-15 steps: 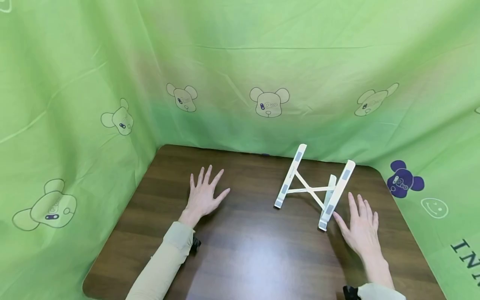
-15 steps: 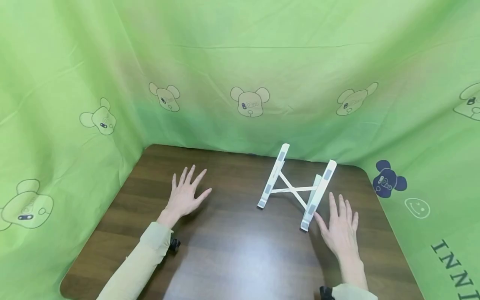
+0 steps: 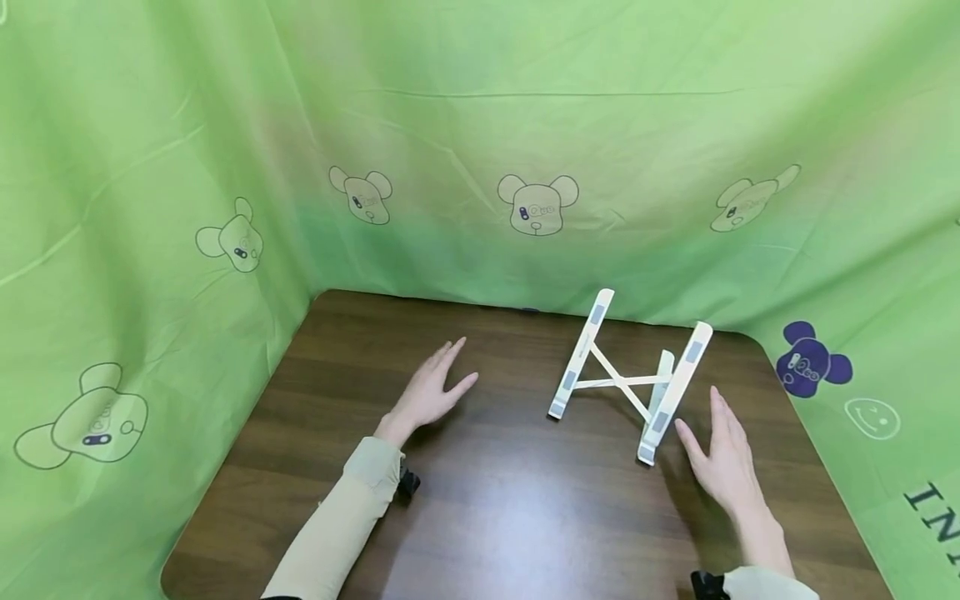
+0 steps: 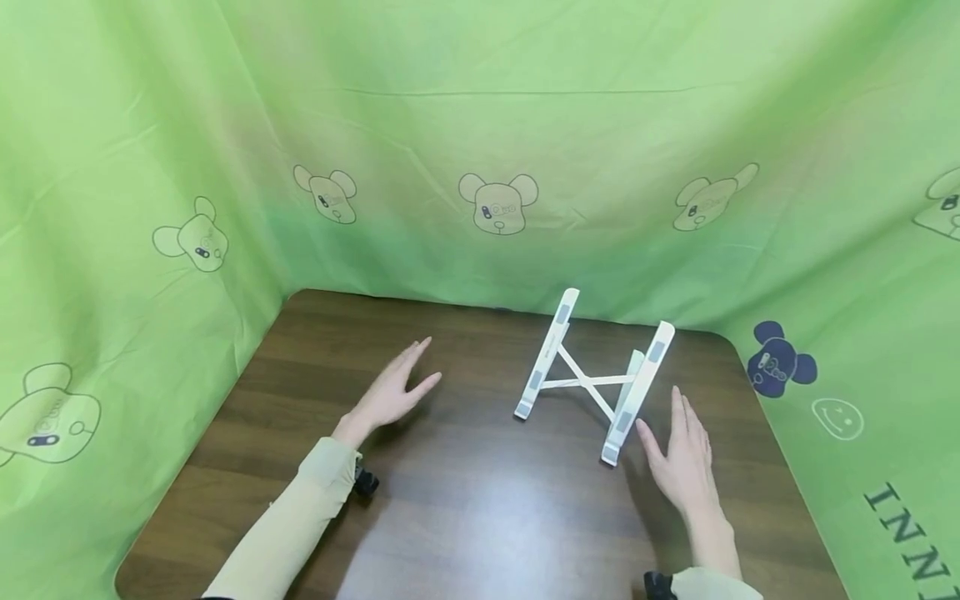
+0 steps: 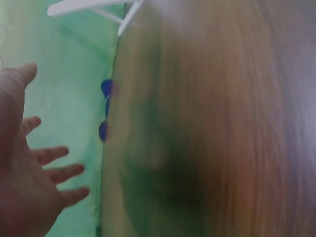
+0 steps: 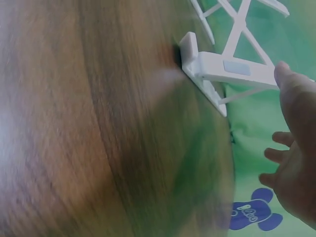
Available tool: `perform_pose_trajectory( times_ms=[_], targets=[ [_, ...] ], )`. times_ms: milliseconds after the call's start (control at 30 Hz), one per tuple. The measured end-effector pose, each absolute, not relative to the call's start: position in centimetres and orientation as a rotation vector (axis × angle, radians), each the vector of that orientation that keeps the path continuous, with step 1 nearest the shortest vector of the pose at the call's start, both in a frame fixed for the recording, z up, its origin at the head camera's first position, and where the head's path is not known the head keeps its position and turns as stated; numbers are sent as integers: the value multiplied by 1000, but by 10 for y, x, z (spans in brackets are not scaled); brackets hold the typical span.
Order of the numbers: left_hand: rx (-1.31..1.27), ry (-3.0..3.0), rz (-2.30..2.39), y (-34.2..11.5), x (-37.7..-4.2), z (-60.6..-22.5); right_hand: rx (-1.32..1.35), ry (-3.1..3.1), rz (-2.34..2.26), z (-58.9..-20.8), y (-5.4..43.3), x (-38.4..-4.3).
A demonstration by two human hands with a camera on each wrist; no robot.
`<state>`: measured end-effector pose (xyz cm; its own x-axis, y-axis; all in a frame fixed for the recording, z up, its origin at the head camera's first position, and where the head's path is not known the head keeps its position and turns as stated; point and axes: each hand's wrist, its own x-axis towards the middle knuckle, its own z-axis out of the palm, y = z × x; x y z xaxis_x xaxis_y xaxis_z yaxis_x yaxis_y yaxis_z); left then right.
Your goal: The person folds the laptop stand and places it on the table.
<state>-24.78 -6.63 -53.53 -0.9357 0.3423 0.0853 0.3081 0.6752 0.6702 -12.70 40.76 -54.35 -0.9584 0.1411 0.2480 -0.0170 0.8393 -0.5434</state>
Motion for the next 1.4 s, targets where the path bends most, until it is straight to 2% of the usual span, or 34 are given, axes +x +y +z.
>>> perform_pose_trajectory(
  times_ms=[233, 400, 667, 900, 1400],
  targets=[
    [599, 2478, 1525, -30, -260, -540, -263, -2640, 1178, -545, 408, -132],
    [567, 2325, 1670, -9, -269, -539, -346, -2607, 1259, -546, 410, -134],
    [543, 2172, 1723, 16, -281, -538, -296, -2497, 1404, -550, 414, -139],
    [511, 2069, 1775, 42, -289, -541, -226, -2184, 1861, -556, 415, -147],
    [516, 2015, 1794, 83, -299, -542, -431, -2086, 2090, -559, 405, -169]
  ],
)
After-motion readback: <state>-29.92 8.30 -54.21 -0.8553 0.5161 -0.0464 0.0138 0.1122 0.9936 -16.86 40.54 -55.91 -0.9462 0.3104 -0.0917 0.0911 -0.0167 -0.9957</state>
